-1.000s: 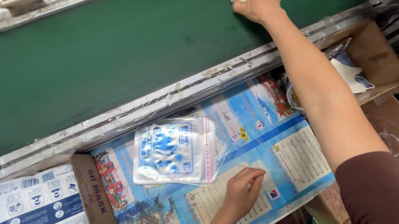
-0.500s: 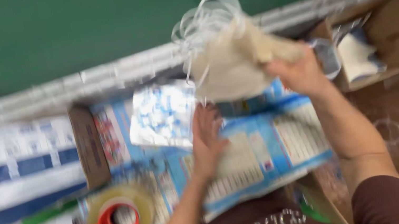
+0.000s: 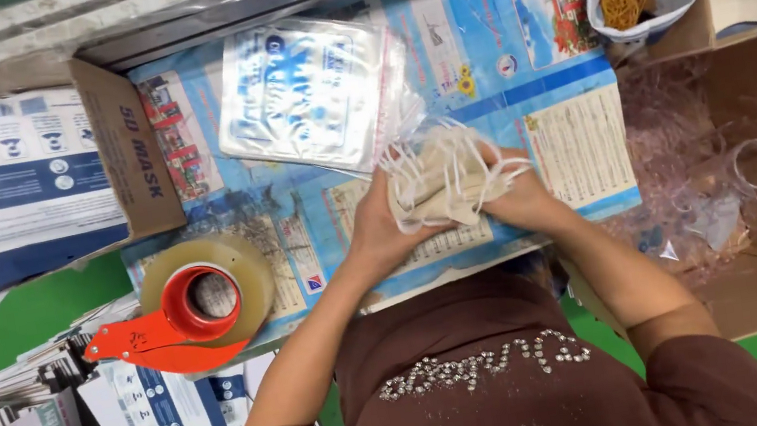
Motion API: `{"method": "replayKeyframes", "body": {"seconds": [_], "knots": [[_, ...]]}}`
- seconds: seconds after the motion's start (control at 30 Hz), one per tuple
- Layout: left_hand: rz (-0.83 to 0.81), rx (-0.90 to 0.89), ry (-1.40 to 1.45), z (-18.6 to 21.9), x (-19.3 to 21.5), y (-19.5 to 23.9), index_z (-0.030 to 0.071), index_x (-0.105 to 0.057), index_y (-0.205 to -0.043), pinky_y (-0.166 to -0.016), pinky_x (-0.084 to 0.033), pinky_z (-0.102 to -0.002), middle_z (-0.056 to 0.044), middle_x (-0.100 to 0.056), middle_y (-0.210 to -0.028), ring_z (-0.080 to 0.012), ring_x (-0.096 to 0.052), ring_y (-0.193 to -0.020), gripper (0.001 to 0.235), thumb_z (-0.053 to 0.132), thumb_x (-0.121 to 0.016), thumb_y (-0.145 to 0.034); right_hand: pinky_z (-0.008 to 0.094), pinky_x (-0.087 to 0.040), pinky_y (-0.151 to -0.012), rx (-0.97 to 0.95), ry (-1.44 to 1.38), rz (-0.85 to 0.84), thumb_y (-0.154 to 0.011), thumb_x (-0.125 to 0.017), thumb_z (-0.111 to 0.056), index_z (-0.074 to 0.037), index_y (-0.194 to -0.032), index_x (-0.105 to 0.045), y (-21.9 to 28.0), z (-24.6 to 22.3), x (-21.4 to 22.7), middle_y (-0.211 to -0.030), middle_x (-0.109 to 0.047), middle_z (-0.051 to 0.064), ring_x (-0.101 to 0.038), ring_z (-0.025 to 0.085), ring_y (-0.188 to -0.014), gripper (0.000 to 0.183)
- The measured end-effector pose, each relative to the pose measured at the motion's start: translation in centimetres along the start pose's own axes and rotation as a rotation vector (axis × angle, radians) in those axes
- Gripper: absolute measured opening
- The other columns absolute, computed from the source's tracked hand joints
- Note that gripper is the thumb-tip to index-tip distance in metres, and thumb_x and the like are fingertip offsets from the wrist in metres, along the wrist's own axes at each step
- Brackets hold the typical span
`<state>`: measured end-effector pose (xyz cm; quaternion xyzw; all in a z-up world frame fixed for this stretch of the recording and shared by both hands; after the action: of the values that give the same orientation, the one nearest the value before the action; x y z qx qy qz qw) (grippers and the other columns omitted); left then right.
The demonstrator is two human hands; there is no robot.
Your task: Packing face masks into plastic bags and placing them onto a conveyor belt.
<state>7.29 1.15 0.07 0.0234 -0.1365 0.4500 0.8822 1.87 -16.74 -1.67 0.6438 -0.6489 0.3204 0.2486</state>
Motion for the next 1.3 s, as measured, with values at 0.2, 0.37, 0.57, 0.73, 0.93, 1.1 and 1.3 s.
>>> {"method": "replayKeyframes", "body": {"seconds": [0.2,0.37,0.57,0.73,0.93,1.1,1.3], "knots": [[-0.388,0.301,1.033,3.7,2.4,0.4,0.006,-0.025,-0.165,-0.112,-0.051,-0.043,-0.017,-0.054,-0.154,-0.0312,-0.062,-0.131,0.126,0.027,-0.099,-0.066,0.031,-0.059,-0.090,-0.371,-0.999,-0.038,-0.066,-0.090,-0.007,-0.003,-0.127,-0.064,1.7,-3.4,6.4,-0.115,-0.074,0.004,-0.071,0.014,-0.104,0.067],[-0.445,0.168,0.259,5.4,2.4,-0.6,0.006,-0.034,-0.162,-0.116,-0.045,-0.042,-0.020,-0.059,-0.150,-0.0331,-0.058,-0.138,0.123,0.030,-0.098,-0.059,0.033,-0.058,-0.090,-0.252,-0.445,-0.023,-0.077,-0.088,-0.006,-0.002,-0.126,-0.068,1.3,-4.1,5.4,-0.114,-0.077,0.009,-0.072,0.018,-0.100,0.054],[-0.173,0.016,-0.215,0.5,-2.9,0.5,0.018,-0.041,-0.148,-0.115,-0.044,-0.044,-0.014,-0.059,-0.139,-0.0352,-0.056,-0.132,0.106,0.037,-0.099,-0.061,0.046,-0.043,-0.103,-0.029,-0.124,-0.005,-0.061,-0.092,-0.021,0.006,-0.135,-0.056,-0.1,-4.8,1.0,-0.125,-0.059,0.025,-0.053,0.038,-0.118,0.086],[0.044,-0.320,-0.262,4.5,-0.8,2.0,0.022,-0.046,-0.145,-0.121,-0.044,-0.047,-0.019,-0.058,-0.145,-0.0416,-0.054,-0.139,0.090,0.033,-0.094,-0.069,0.045,-0.054,-0.097,-0.192,-0.337,-0.142,-0.071,-0.088,-0.012,-0.001,-0.129,-0.065,2.8,-1.4,1.8,-0.120,-0.070,0.016,-0.064,0.035,-0.113,0.063],[-0.329,0.503,0.775,-2.6,-2.7,2.9,0.006,-0.043,-0.151,-0.096,-0.055,-0.046,-0.023,-0.065,-0.129,-0.0325,-0.067,-0.109,0.089,0.033,-0.088,-0.078,0.033,-0.057,-0.078,-0.653,-1.228,0.168,-0.047,-0.082,0.005,-0.002,-0.132,-0.064,3.3,-4.1,5.8,-0.122,-0.071,0.009,-0.072,0.020,-0.109,0.088],[-0.471,0.437,0.596,-2.1,-2.8,2.9,-0.005,-0.066,-0.140,-0.093,-0.056,-0.037,-0.020,-0.072,-0.126,-0.0168,-0.072,-0.106,0.060,0.027,-0.082,-0.092,0.030,-0.059,-0.085,-0.503,-0.661,-0.064,-0.074,-0.089,-0.008,-0.003,-0.122,-0.069,2.4,-4.8,4.0,-0.111,-0.076,0.007,-0.071,0.019,-0.098,0.053],[-0.405,0.015,-0.001,3.3,-1.0,0.6,0.010,-0.070,-0.132,-0.094,-0.060,-0.034,-0.007,-0.076,-0.125,-0.0258,-0.077,-0.109,0.050,0.020,-0.082,-0.085,0.046,-0.038,-0.109,0.084,0.081,-0.018,-0.058,-0.093,-0.032,-0.007,-0.110,-0.070,-0.2,-7.1,3.5,-0.134,-0.061,0.024,-0.048,0.044,-0.129,0.062]]}}
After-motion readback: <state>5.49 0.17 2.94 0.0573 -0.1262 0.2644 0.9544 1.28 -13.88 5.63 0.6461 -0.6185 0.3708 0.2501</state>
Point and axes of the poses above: each hand's wrist, its own y-axis away from the middle knuckle, its own x-axis out of the back of the hand, z = x × y, the point moved 10 cm from there along -y, towards the middle knuckle
